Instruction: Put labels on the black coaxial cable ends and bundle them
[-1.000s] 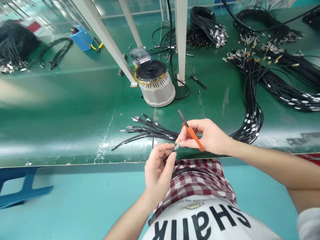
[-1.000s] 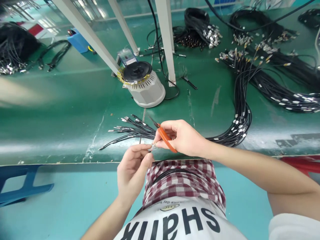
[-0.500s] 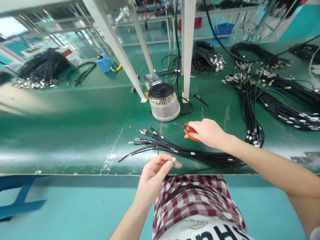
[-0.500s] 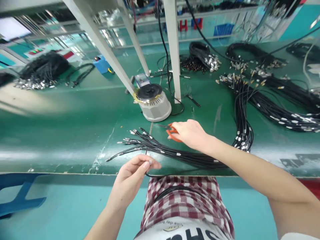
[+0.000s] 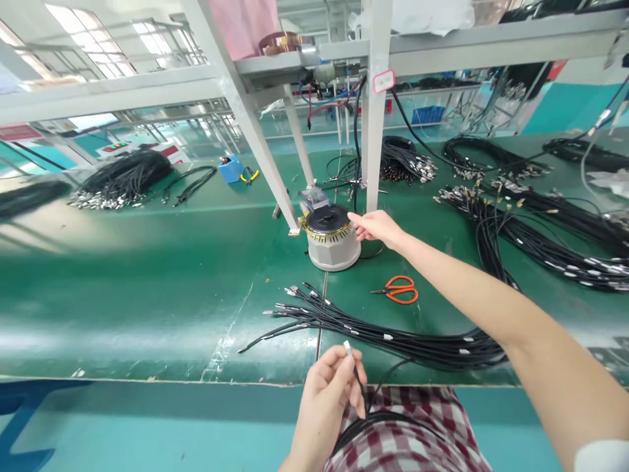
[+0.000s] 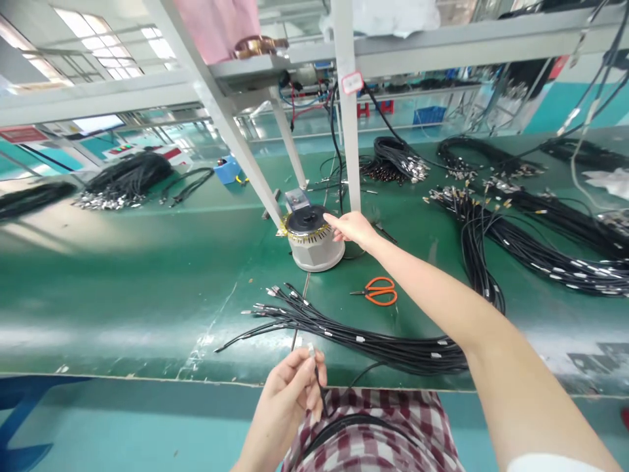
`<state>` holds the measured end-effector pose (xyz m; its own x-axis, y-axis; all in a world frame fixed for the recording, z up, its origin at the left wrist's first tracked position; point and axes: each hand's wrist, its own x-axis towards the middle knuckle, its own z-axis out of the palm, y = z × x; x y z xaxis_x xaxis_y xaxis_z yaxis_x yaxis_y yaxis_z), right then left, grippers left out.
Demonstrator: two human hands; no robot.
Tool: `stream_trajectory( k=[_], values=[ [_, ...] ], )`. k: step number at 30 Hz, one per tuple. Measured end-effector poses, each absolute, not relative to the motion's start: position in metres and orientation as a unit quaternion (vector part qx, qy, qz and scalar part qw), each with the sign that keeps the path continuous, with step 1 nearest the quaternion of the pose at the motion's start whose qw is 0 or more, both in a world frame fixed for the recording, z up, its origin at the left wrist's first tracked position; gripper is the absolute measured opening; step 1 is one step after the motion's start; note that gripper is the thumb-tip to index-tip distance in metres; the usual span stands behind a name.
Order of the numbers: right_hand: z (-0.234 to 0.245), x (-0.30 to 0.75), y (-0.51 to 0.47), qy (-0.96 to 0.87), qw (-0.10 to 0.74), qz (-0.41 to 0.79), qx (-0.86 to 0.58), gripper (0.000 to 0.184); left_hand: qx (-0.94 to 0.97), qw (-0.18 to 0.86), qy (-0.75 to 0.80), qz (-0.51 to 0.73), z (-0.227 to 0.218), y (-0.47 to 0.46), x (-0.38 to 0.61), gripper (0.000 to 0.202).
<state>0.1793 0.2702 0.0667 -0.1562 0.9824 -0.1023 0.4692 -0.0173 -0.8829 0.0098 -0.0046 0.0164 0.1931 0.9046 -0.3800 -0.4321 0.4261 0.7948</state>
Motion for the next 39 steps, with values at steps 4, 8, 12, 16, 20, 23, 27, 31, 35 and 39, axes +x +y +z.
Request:
stream_trajectory(
  k=[4,8,12,16,20,23,27,31,35,39],
  values=[
    [0.063,0.164,0.288,-0.536,0.316,0.541,-0.566,0.049,0.255,0.731,0.432,0.464,0.011,-0.007,0.005,0.023],
    [0.057,0.165,0.286,-0.475,0.313,0.601,-0.561,0.022,0.232,0.729,0.437,0.473,0.014,-0.006,0.003,0.022],
    [0.054,0.167,0.282,-0.444,0.318,0.622,-0.561,0.017,0.231,0.730,0.437,0.473,0.016,-0.006,0.007,0.024],
    [0.053,0.167,0.279,-0.427,0.337,0.632,-0.553,0.017,0.232,0.727,0.439,0.474,0.018,-0.009,0.011,0.026],
    [0.052,0.168,0.274,-0.410,0.347,0.646,-0.542,0.018,0.237,0.723,0.441,0.475,0.019,-0.013,0.015,0.026],
    [0.051,0.168,0.272,-0.400,0.355,0.652,-0.538,0.020,0.241,0.724,0.440,0.474,0.019,-0.014,0.017,0.024],
    [0.049,0.165,0.272,-0.395,0.369,0.652,-0.532,0.023,0.242,0.725,0.438,0.473,0.021,-0.013,0.020,0.024],
    [0.049,0.164,0.273,-0.402,0.378,0.645,-0.529,0.029,0.237,0.724,0.441,0.473,0.025,-0.012,0.021,0.028],
    [0.050,0.164,0.272,-0.430,0.375,0.624,-0.534,0.028,0.235,0.721,0.450,0.471,0.028,-0.013,0.022,0.031],
    [0.048,0.164,0.267,-0.480,0.366,0.580,-0.547,0.022,0.230,0.716,0.460,0.472,0.027,-0.013,0.022,0.033]
  ],
)
